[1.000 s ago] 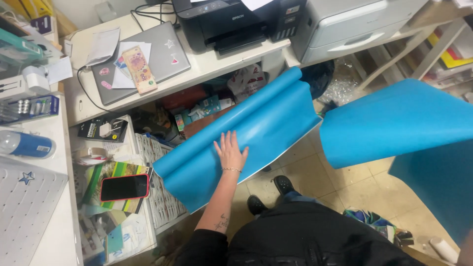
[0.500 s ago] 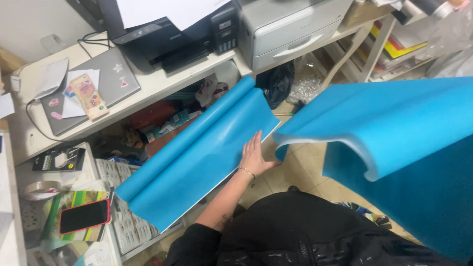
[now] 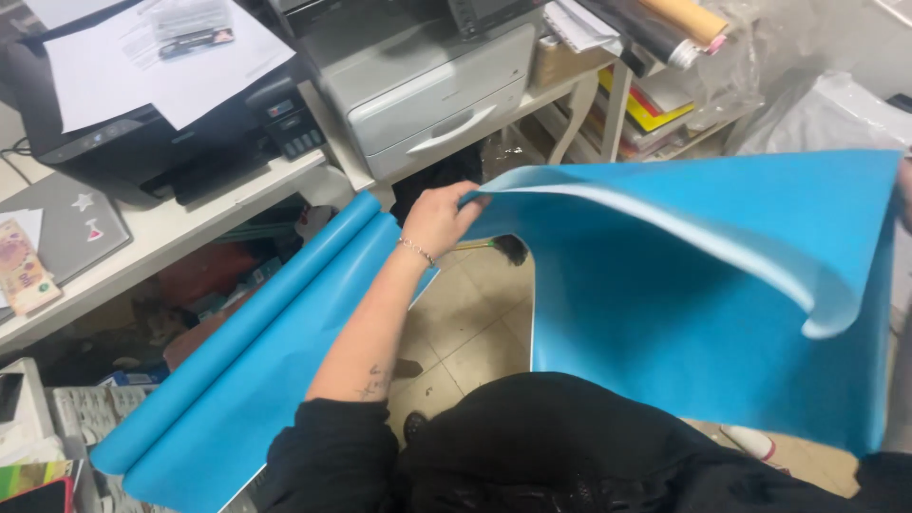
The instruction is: The recorder rolls a large sheet of blue decorative paper or vinyl and secures it.
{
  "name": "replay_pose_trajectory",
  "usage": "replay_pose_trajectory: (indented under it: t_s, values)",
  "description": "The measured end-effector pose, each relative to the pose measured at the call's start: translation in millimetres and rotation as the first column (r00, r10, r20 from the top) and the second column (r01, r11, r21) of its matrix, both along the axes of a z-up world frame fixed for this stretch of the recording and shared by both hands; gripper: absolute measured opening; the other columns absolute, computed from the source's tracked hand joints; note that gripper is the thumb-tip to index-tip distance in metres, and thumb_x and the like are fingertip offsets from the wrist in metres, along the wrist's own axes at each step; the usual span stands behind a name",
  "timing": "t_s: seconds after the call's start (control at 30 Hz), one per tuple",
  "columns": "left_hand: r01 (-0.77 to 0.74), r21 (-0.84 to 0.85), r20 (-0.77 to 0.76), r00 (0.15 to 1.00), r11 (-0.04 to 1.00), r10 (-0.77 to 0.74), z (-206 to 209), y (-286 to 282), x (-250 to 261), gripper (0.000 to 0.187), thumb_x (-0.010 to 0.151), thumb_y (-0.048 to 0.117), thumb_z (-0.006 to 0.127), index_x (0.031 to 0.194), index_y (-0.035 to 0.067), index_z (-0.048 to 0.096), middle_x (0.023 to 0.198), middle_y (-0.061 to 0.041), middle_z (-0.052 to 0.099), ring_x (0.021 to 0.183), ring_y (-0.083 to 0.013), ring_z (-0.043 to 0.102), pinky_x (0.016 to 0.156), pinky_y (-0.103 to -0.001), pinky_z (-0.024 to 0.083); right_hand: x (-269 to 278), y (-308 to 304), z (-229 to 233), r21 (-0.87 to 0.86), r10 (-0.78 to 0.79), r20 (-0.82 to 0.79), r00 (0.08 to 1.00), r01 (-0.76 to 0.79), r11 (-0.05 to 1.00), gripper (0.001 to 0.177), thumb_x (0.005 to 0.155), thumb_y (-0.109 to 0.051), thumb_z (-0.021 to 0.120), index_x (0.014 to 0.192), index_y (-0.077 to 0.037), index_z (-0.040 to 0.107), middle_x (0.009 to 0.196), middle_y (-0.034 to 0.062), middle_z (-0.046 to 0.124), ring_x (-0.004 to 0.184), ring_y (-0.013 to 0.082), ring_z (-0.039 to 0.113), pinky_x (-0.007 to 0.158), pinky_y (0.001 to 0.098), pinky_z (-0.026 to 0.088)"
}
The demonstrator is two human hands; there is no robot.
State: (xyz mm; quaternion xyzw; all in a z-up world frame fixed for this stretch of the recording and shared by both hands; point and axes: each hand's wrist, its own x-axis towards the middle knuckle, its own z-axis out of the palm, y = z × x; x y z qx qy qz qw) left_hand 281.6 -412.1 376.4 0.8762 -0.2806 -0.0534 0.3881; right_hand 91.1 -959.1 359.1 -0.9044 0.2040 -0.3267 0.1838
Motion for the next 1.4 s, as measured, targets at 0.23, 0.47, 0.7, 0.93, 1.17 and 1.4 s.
replay_pose_trajectory:
  t_s: [0.23,0.47,0.7,0.93,1.17,1.4]
  values:
    - [0.171,0.366,0.193,0.948,0.915,-0.254,57.2,-123.3,-1.5,0.027,0.083,0.04,0.075,0.099,0.019,0.077,0.092,-0.01,0.075,0.088,-0.0335,0.071,0.076,-0.047,0.055,-33.5,24.0,-136.0,0.061,-0.1,-0.005,0.995,0.1,0.993,0.045,0.095,-0.03,0.081,0.123,0.003,0.068,0.125,0.0276,0.066,0.114,0.0437,0.062,0.1,0.0496,0.05]
    - [0.313,0.624,0.309,0.743,0.716,-0.594,24.6,-211.5,-41.0,0.021,0.076,0.035,0.079,0.086,0.016,0.076,0.085,-0.009,0.076,0.086,-0.0279,0.074,0.08,-0.045,0.052,-11.8,192.7,-33.5,-0.135,0.237,0.05,0.97,-0.228,0.964,0.085,0.074,-0.036,0.091,0.142,0.002,0.057,0.151,0.0232,0.051,0.142,0.0448,0.045,0.122,0.057,0.031]
    - [0.318,0.605,0.408,0.663,0.73,-0.627,-1.4,-210.6,-62.6,0.015,0.083,0.025,0.065,0.077,0.019,0.077,0.078,-0.006,0.076,0.077,-0.0253,0.075,0.077,-0.046,0.05,14.6,177.7,-7.4,-0.13,0.442,-0.318,0.838,-0.501,0.856,0.042,0.077,-0.03,0.084,0.115,-0.018,0.071,0.111,0.0075,0.072,0.116,0.0273,0.065,0.122,0.0613,0.028]
    - [0.255,0.113,0.448,0.85,0.96,-0.278,58.1,-71.1,-69.8,0.083,0.071,0.029,0.086,0.142,0.007,0.049,0.109,-0.015,0.073,0.106,-0.0348,0.065,0.092,-0.046,0.049,-0.9,171.5,21.7,0.025,0.425,-0.262,0.866,-0.434,0.9,0.021,0.086,-0.022,0.079,0.105,-0.015,0.076,0.095,0.0098,0.073,0.093,0.0306,0.068,0.101,0.0465,0.048]
    - [0.302,0.072,0.093,0.947,0.95,-0.308,-101.9,-71.6,-57.4,0.073,0.081,0.03,0.084,0.142,0.014,0.049,0.131,-0.012,0.069,0.119,-0.0319,0.064,0.105,-0.042,0.046,-38.4,169.3,62.5,0.13,0.278,-0.187,0.942,-0.256,0.958,0.029,0.088,-0.013,0.075,0.117,-0.012,0.076,0.106,0.0136,0.073,0.095,0.0306,0.07,0.084,0.0364,0.055]
    - [0.434,-0.246,0.199,0.898,0.866,-0.393,-47.1,-118.6,-78.4,0.069,0.073,0.023,0.084,0.133,0.004,0.057,0.132,-0.016,0.062,0.124,-0.0353,0.055,0.108,-0.053,0.036,-81.3,159.9,57.1,0.182,0.153,-0.137,0.979,-0.127,0.975,0.025,0.088,-0.011,0.075,0.113,-0.01,0.076,0.102,0.0118,0.073,0.095,0.0268,0.07,0.085,0.0347,0.054]
